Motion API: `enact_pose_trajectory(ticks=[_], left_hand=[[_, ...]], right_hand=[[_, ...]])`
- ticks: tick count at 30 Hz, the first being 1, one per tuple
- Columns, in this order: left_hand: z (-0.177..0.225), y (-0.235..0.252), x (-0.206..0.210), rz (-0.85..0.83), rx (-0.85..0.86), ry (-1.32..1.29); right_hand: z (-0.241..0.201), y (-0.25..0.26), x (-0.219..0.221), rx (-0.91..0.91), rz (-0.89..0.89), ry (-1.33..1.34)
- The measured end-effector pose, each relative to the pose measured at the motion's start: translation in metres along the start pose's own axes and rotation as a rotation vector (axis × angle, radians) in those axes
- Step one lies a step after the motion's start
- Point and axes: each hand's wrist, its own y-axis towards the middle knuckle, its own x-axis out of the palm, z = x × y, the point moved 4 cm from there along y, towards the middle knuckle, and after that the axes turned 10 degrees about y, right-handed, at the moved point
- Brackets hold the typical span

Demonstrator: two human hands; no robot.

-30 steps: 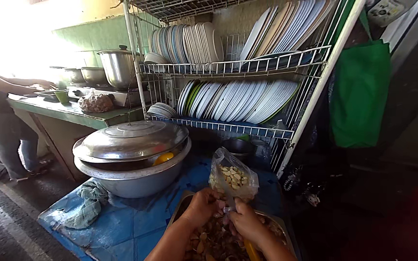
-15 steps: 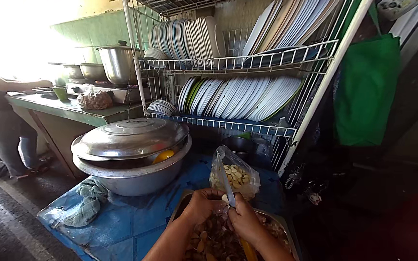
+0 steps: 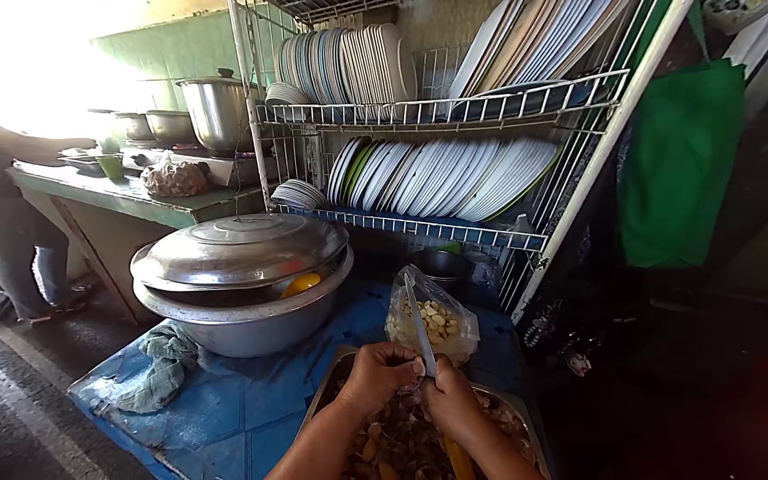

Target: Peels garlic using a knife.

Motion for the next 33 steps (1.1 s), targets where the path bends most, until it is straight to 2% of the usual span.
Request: enact_pose_trajectory(ticks=[6, 12, 20, 24, 27, 33], left_hand=[[-0.0051, 0.0043, -0.0033, 0.005, 0.027, 0.07], [-0.0018, 0.0032, -0.0018, -0.004, 0.179, 0.292], [-0.0087, 0.0056, -0.001, 0.048, 0.059, 0.087], [-0.0079, 0.0066, -0.0051, 0.081, 0.113, 0.224], [-0.0057, 0.0057, -0.0034, 0.046, 0.145, 0.299], [0.0001, 0.0021, -0.0008, 0.047, 0.127, 0.346]], right_hand=[[-0.0017, -0.0022, -0.0005, -0.041, -0.042, 0.044], [-0.0017, -0.0028, 0.0001, -0.025, -0.058, -0.004], [-0.0022, -0.0027, 0.0007, -0.038, -0.025, -0.039], [-0.0042, -0.0039, -0.0005, -0.051, -0.045, -0.042], [-0.004, -0.0039, 0.0011, -0.049, -0.051, -0.062], [-0.0056, -0.0042, 0.0013, -0.021, -0.029, -0.149]])
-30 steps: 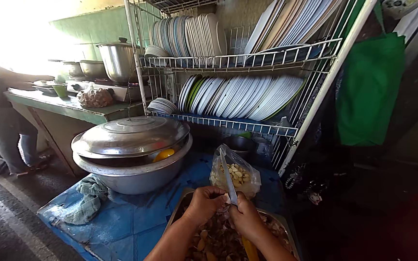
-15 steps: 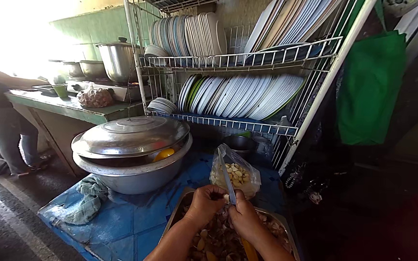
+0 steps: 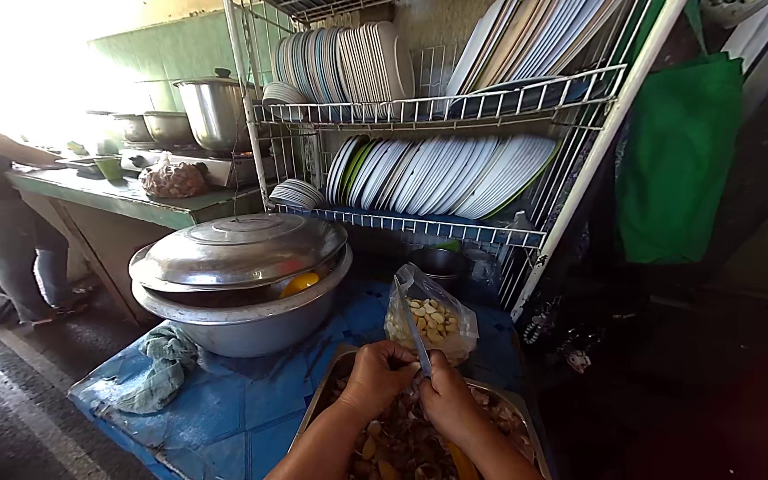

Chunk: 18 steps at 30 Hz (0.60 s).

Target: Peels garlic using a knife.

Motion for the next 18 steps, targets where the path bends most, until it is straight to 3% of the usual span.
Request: enact_pose_trajectory(ticks=[18], left_hand=[[0.0074, -0.0042, 0.0015, -0.016, -0.086, 0.173]], right_hand=[[-0.0003, -0.0003, 0.0042, 0.079, -0.032, -0.09]])
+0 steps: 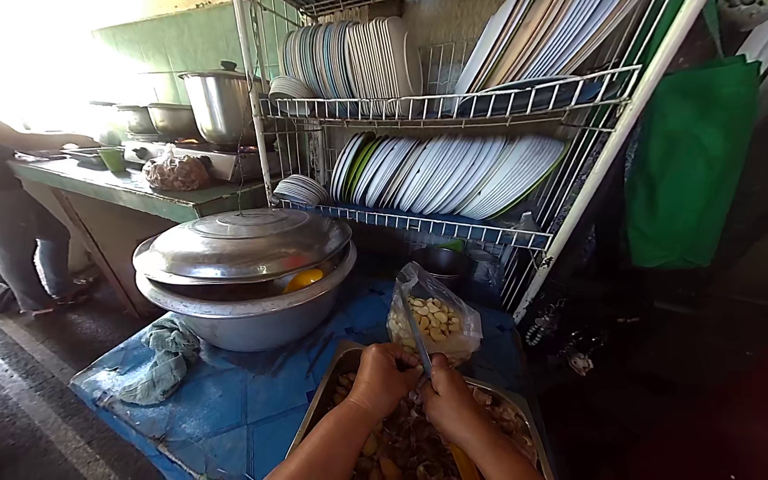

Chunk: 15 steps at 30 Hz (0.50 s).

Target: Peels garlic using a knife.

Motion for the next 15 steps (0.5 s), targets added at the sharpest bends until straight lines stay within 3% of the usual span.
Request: enact_pose_trajectory(ticks=[6, 15], left_hand=[[0.001, -0.0007, 0.0009, -0.019, 0.044, -0.039], [-0.001, 0.0003, 0.0048, -0.02, 0.245, 0.023]], right_hand=[[-0.0033, -0.002, -0.002, 0.032, 0.04, -0.023], [-0.0018, -0.0011, -0.0035, 0.054, 0.039, -0.011]])
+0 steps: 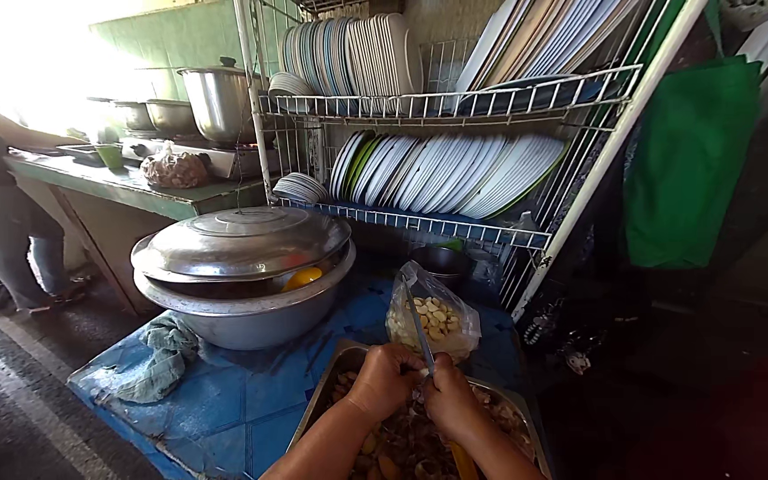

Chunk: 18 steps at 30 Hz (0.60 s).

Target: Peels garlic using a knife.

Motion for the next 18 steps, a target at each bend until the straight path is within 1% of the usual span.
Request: enact_pose_trajectory(ticks=[2, 5, 9, 11, 13, 16, 18], left_hand=[[-0.001, 0.0, -0.001, -0.014, -0.014, -0.02], [-0.005, 0.001, -0.003, -0.01, 0.002, -0.087], [-0.016, 0.005, -0.003, 0.0, 0.016, -0.274], [-0.021, 0.006, -0.002, -0.016, -0.003, -0.345], [-0.021, 0.007, -0.001, -0.037, -0.006, -0.334], [-0.018, 0.007, 0.0, -0.051, 0.007, -0.216], [-0.019, 0.007, 0.0, -0.033, -0.035, -0.173]], right_hand=[[0.003, 0.002, 0.0, -0.027, -0.003, 0.036], [0.007, 0.004, 0.0, -0.047, -0.027, 0.185], [0.009, 0.001, 0.001, 0.024, -0.097, 0.558], [0.012, 0.003, 0.003, 0.04, -0.102, 0.688], [0.015, 0.005, 0.004, 0.041, -0.064, 0.655], [0.015, 0.008, 0.004, -0.009, -0.021, 0.384], [0.013, 0.008, 0.005, -0.024, -0.039, 0.319]])
